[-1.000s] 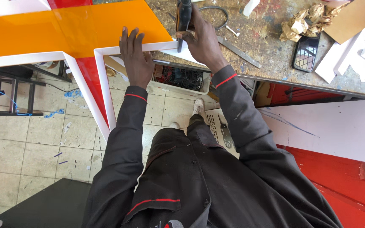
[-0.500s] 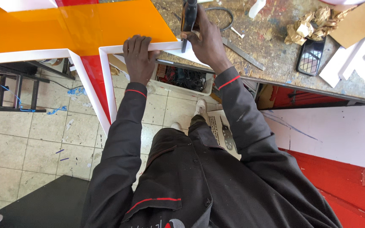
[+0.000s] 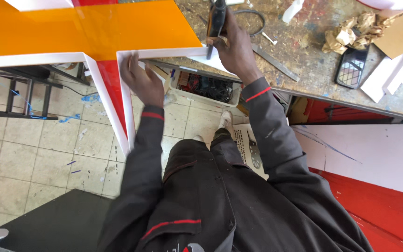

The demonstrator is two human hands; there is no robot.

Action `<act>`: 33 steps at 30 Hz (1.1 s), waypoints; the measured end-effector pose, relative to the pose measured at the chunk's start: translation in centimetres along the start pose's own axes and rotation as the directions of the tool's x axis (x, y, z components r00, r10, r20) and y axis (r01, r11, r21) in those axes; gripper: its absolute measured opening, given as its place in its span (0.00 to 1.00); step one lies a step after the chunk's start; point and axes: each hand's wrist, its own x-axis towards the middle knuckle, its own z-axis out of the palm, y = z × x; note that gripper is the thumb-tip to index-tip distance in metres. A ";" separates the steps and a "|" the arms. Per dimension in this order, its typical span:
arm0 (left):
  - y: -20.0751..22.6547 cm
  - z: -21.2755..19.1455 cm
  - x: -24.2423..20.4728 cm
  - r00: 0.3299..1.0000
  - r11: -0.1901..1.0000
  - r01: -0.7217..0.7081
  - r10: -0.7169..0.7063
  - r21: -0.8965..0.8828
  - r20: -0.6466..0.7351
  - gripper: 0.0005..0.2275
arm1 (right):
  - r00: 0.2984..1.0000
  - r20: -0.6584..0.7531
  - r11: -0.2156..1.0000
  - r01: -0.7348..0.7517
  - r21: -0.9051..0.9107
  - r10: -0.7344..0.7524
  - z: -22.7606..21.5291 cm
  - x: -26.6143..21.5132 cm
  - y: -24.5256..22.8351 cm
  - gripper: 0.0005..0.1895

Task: The person applies adhesive to the edges of a white plastic strip and attaches it to an orange letter-shaped panel. They then use a hot glue gun to secure the strip along the panel's edge, pressing it into place to ensure adhesion.

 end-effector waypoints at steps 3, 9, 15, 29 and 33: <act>0.8 0.2 -2.8 0.919 0.899 0.386 -0.393 -0.209 0.007 0.21 | 0.996 -0.001 0.996 -0.087 -0.019 0.087 -0.1 0.3 -0.5 0.32; -4.6 5.5 -4.6 0.637 0.490 0.751 -0.715 -0.442 0.290 0.40 | 0.999 -0.003 0.998 -0.049 -0.051 0.049 -0.1 0.2 0.1 0.36; -3.6 7.2 -4.3 0.729 0.691 0.684 -0.635 -0.235 0.257 0.45 | 1.000 -0.015 0.999 -0.014 -0.045 0.013 -0.2 0.1 0.5 0.35; 3.4 7.7 -5.8 0.616 0.614 0.747 -0.498 -0.254 0.610 0.44 | 1.000 -0.003 0.999 -0.005 -0.042 0.005 -0.1 0.0 0.6 0.39; 6.0 6.7 -5.4 0.557 0.665 0.697 -0.267 -0.268 0.786 0.27 | 1.000 -0.017 1.000 -0.005 -0.029 0.005 -0.1 0.1 0.4 0.38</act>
